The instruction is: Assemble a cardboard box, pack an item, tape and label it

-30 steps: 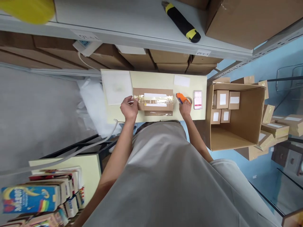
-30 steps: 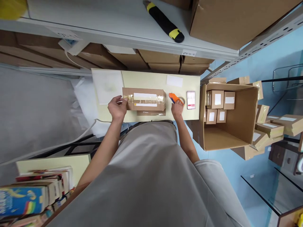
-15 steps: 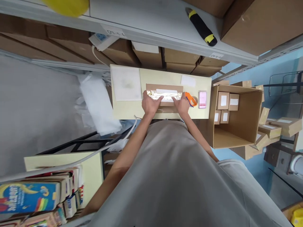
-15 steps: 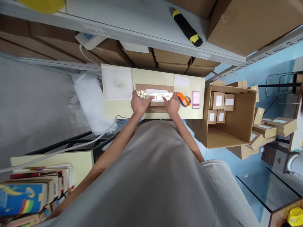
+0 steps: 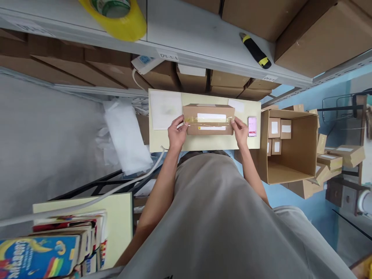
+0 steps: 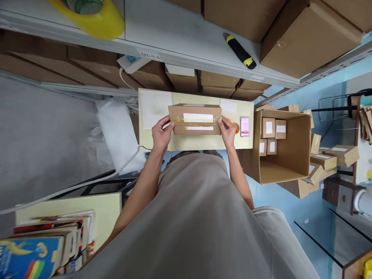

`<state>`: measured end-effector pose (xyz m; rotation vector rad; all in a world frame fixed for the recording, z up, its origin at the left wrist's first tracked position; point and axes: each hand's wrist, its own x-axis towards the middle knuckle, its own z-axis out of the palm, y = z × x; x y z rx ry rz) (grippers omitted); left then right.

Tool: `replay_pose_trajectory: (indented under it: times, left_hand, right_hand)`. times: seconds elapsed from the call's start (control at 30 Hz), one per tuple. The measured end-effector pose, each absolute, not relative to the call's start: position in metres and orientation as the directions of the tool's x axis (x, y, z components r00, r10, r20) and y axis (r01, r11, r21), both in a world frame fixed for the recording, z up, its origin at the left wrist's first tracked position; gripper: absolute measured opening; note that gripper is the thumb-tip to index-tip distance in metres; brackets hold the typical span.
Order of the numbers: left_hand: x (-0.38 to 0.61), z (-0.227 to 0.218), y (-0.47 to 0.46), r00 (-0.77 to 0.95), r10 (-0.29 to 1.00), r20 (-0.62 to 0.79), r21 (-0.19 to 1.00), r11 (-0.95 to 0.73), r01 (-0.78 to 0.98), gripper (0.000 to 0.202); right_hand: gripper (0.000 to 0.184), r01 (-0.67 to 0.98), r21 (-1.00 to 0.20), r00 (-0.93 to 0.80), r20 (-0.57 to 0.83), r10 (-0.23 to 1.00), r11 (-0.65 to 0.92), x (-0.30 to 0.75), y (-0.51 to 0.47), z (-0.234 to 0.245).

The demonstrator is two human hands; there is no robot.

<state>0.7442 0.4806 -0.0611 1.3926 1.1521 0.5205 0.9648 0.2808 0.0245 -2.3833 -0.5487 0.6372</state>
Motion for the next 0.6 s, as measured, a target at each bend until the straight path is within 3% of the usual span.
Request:
replay_pose_trajectory:
  times: [0.17, 0.3, 0.43, 0.6]
  left_hand:
    - [0.722, -0.066, 0.486, 0.450, 0.849, -0.277, 0.940, 0.144, 0.308, 0.045]
    - [0.711, -0.103, 0.484, 0.447, 0.788, -0.423, 0.877, 0.232, 0.420, 0.044]
    - [0.700, -0.135, 0.482, 0.349, 0.719, -0.601, 0.737, 0.329, 0.591, 0.043]
    - [0.706, -0.142, 0.501, 0.344, 0.762, -0.548, 0.776, 0.311, 0.548, 0.046]
  right_hand:
    - [0.081, 0.093, -0.757, 0.885, -0.235, 0.402, -0.647, 0.952, 0.272, 0.001]
    - [0.072, -0.090, -0.860, 0.875, -0.310, 0.372, -0.503, 0.925, 0.264, -0.054]
    - [0.060, -0.229, -0.816, 0.817, -0.457, 0.352, -0.530, 0.898, 0.254, -0.090]
    - [0.061, -0.220, -0.812, 0.840, -0.439, 0.317, -0.541, 0.911, 0.260, -0.093]
